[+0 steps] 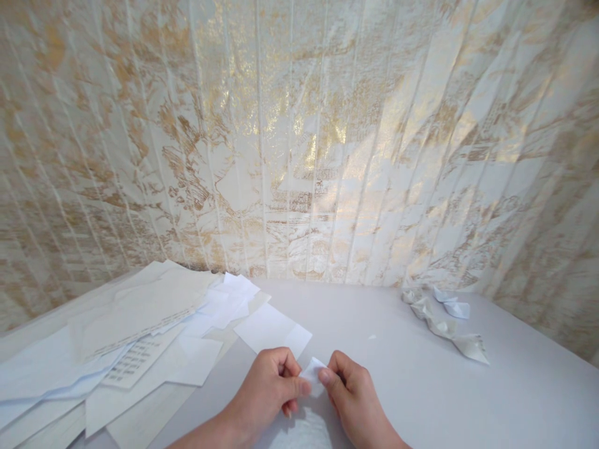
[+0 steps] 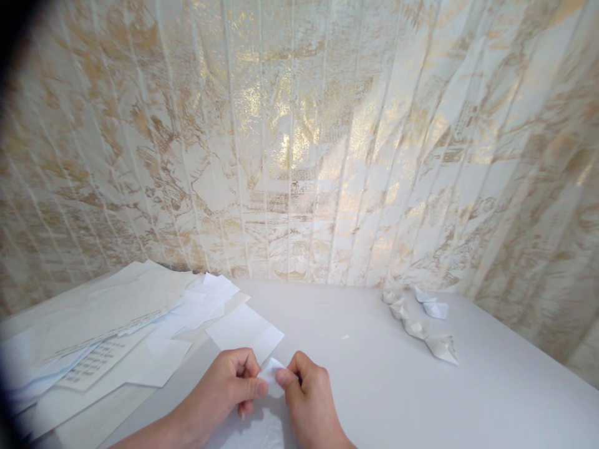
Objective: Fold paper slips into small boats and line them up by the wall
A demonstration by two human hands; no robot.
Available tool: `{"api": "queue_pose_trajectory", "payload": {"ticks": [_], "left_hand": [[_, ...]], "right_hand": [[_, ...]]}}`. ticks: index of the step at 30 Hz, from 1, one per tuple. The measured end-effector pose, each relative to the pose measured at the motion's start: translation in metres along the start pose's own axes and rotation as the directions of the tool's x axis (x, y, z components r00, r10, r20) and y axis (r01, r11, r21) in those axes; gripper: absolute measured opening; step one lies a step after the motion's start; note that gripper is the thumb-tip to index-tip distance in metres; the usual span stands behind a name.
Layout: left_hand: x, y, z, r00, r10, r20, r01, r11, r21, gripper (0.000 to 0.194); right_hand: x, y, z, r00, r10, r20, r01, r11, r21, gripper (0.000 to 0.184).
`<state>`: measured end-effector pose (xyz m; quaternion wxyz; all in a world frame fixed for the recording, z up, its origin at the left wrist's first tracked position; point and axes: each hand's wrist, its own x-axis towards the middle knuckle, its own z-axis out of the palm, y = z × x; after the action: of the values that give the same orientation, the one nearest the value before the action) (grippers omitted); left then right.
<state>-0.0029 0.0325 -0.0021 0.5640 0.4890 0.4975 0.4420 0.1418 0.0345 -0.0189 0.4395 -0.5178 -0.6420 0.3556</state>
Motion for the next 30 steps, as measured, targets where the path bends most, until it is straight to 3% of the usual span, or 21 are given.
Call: {"api": "queue_pose_trajectory", "payload": {"ticks": [7,15,24,30], "left_hand": [[-0.003,0.002,-0.002,0.999,-0.029,0.028,0.029,1.0,0.003,0.016],[-0.002,-0.005,-0.001,0.994,0.066,0.085,-0.075,0.992,0.106,0.019],[-0.003,-0.008,-0.002,0.987,0.103,0.123,-0.13,0.962,0.242,0.026],[-0.005,-0.01,-0.001,0.976,0.062,0.208,-0.129,0.937,0.326,0.015]], "right_hand": [[-0.001,-0.002,0.0,0.994,0.073,0.079,-0.082,0.989,0.125,0.03],[-0.006,0.004,0.01,0.989,0.023,0.147,-0.043,0.989,0.138,0.032],[-0.01,-0.005,0.006,0.963,-0.138,0.231,0.171,0.977,-0.131,0.034],[-0.01,-0.006,0.005,0.936,-0.155,0.317,0.229,0.951,-0.21,0.047]]}}
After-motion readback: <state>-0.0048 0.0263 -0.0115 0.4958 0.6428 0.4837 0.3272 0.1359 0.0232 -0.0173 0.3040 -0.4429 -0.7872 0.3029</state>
